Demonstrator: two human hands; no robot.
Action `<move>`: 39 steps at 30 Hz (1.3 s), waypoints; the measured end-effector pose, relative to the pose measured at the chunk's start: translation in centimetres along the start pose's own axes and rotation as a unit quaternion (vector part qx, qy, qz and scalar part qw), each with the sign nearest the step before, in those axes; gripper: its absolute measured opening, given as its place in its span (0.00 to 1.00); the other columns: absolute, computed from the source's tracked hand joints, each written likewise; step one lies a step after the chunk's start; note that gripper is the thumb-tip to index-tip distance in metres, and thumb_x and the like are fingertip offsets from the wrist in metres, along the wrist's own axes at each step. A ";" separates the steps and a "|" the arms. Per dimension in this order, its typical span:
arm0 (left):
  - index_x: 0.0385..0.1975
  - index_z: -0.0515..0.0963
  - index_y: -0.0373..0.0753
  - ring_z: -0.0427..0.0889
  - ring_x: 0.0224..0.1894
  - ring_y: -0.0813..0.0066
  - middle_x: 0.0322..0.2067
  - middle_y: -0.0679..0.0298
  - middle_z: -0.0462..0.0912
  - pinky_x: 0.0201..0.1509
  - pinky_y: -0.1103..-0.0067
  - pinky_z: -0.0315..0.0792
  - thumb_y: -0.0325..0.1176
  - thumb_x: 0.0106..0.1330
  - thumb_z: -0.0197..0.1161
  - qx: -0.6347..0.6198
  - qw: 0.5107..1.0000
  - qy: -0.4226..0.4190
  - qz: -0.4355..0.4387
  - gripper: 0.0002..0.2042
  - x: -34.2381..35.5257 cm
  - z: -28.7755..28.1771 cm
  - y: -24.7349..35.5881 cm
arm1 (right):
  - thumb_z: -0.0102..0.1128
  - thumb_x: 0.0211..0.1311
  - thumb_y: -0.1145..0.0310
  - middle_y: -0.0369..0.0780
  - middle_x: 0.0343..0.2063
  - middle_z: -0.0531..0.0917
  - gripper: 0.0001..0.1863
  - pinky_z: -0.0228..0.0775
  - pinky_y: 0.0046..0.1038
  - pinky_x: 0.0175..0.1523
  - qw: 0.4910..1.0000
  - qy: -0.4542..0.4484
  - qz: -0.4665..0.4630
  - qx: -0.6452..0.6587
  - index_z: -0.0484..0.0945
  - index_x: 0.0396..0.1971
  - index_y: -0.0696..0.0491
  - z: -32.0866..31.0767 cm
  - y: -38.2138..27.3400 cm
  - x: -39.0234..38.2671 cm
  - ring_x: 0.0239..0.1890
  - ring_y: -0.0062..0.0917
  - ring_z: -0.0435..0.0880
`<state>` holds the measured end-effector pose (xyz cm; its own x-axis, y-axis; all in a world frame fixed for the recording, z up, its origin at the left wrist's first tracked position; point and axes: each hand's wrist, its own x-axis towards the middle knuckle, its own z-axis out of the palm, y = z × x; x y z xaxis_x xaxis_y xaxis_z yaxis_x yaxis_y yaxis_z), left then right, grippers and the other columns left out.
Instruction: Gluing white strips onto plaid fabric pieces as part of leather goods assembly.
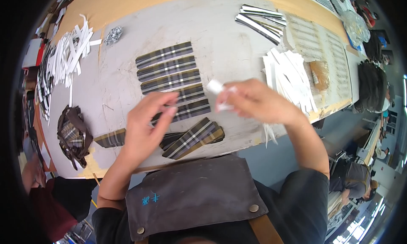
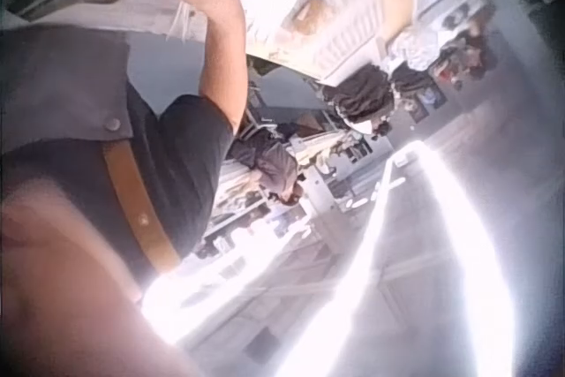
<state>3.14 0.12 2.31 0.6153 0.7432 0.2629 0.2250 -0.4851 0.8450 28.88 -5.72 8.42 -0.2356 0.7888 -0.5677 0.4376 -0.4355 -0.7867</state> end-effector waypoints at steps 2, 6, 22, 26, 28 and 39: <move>0.39 0.78 0.34 0.81 0.29 0.71 0.33 0.58 0.81 0.30 0.78 0.74 0.23 0.61 0.65 -0.150 0.987 -0.033 -0.047 0.08 0.0 1.1 0.7 | 0.45 0.74 0.60 0.35 0.26 0.80 0.17 0.69 0.20 0.32 0.998 -0.056 -0.032 0.009 0.80 0.40 0.55 1.9 0.4 1.0 0.28 0.15 0.75; 0.34 0.79 0.33 0.74 0.23 0.81 0.26 0.64 0.79 0.26 0.83 0.68 0.23 0.61 0.65 -0.230 0.966 -0.067 -0.101 0.04 -1.3 1.6 -0.2 | 0.56 0.68 0.63 0.36 0.26 0.79 0.12 0.68 0.23 0.38 0.989 -0.138 -0.029 0.049 0.80 0.41 0.55 4.0 1.3 2.1 0.30 0.18 0.75; 0.30 0.79 0.31 0.74 0.30 0.87 0.28 0.67 0.80 0.34 0.86 0.68 0.19 0.61 0.66 -0.335 0.875 0.084 -0.338 0.02 -7.1 -1.0 -0.6 | 0.68 0.59 0.68 0.32 0.19 0.80 0.08 0.61 0.16 0.27 0.986 0.120 0.050 0.102 0.83 0.31 0.58 5.6 3.4 1.7 0.22 0.10 0.73; 0.29 0.78 0.32 0.74 0.30 0.87 0.27 0.68 0.80 0.35 0.87 0.67 0.21 0.62 0.65 -0.270 0.876 0.090 -0.390 0.02 -7.0 -1.0 -0.4 | 0.66 0.59 0.70 0.33 0.19 0.81 0.07 0.64 0.16 0.29 0.974 0.186 0.044 0.123 0.83 0.30 0.59 6.4 4.2 2.0 0.23 0.10 0.74; 0.29 0.78 0.32 0.73 0.29 0.87 0.26 0.68 0.79 0.33 0.87 0.67 0.22 0.63 0.65 -0.190 0.901 0.087 -0.380 0.03 -6.7 -0.9 -0.3 | 0.65 0.60 0.71 0.32 0.19 0.81 0.06 0.64 0.16 0.31 0.977 0.187 0.053 0.089 0.82 0.30 0.59 6.4 4.0 2.2 0.24 0.11 0.75; 0.31 0.79 0.33 0.71 0.21 0.86 0.24 0.66 0.78 0.24 0.87 0.64 0.22 0.61 0.66 0.044 0.963 0.075 -0.254 0.02 -6.1 -0.7 -1.0 | 0.66 0.59 0.72 0.32 0.19 0.80 0.05 0.64 0.16 0.31 0.973 0.221 0.054 0.032 0.81 0.30 0.59 7.2 4.1 2.2 0.25 0.12 0.75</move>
<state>-1.36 -3.60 0.22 0.2937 0.9502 -0.1044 0.5350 -0.0729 0.8417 23.85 -8.91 2.23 0.2109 0.8399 -0.5000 0.3804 -0.5417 -0.7496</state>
